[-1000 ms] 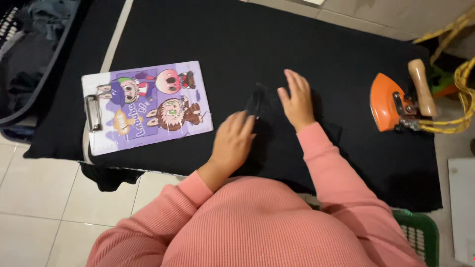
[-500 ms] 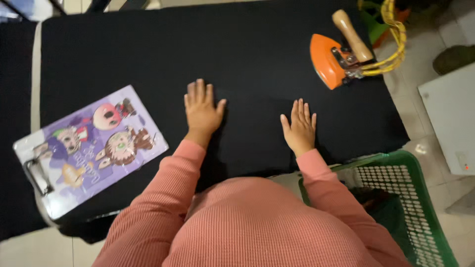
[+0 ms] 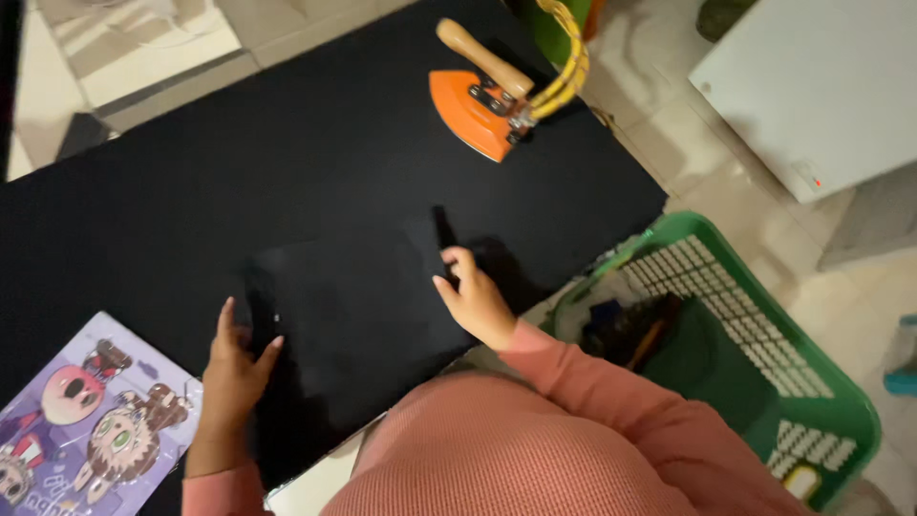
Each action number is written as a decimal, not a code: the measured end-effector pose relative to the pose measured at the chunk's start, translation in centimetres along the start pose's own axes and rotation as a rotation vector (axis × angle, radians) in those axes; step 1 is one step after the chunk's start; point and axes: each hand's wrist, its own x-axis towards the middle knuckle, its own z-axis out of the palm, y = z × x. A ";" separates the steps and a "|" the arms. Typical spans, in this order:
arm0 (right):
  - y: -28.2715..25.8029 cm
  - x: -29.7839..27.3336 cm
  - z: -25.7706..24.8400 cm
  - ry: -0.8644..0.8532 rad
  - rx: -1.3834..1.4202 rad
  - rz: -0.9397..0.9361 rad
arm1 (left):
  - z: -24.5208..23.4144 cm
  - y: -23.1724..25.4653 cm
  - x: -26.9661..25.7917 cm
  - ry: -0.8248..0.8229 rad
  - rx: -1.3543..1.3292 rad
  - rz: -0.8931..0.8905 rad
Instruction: The person irons a black t-shirt on a board using an iron, then uses a clipboard as a guide to fold the shirt into a rectangle.
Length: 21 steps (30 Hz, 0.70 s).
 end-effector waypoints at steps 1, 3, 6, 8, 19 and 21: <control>-1.6 -0.2 -1.0 -0.046 0.137 0.003 | 0.0 -0.9 0.5 -0.034 -0.083 0.083; -1.7 -0.2 -0.7 -0.057 0.289 0.043 | -0.7 -2.1 1.1 -0.107 -0.146 0.193; 2.6 0.6 1.6 -0.031 0.388 -0.065 | -1.9 -0.9 2.0 -0.417 -0.401 0.304; 4.3 0.6 1.3 -0.029 0.437 -0.140 | -2.7 0.9 1.0 -0.451 -0.475 0.123; 16.5 -20.1 -12.1 0.361 0.361 0.231 | 13.1 16.4 -2.7 -0.644 -0.349 0.831; 20.6 -25.6 -15.1 0.470 0.307 0.320 | 18.0 21.7 -6.0 -0.690 -0.364 0.967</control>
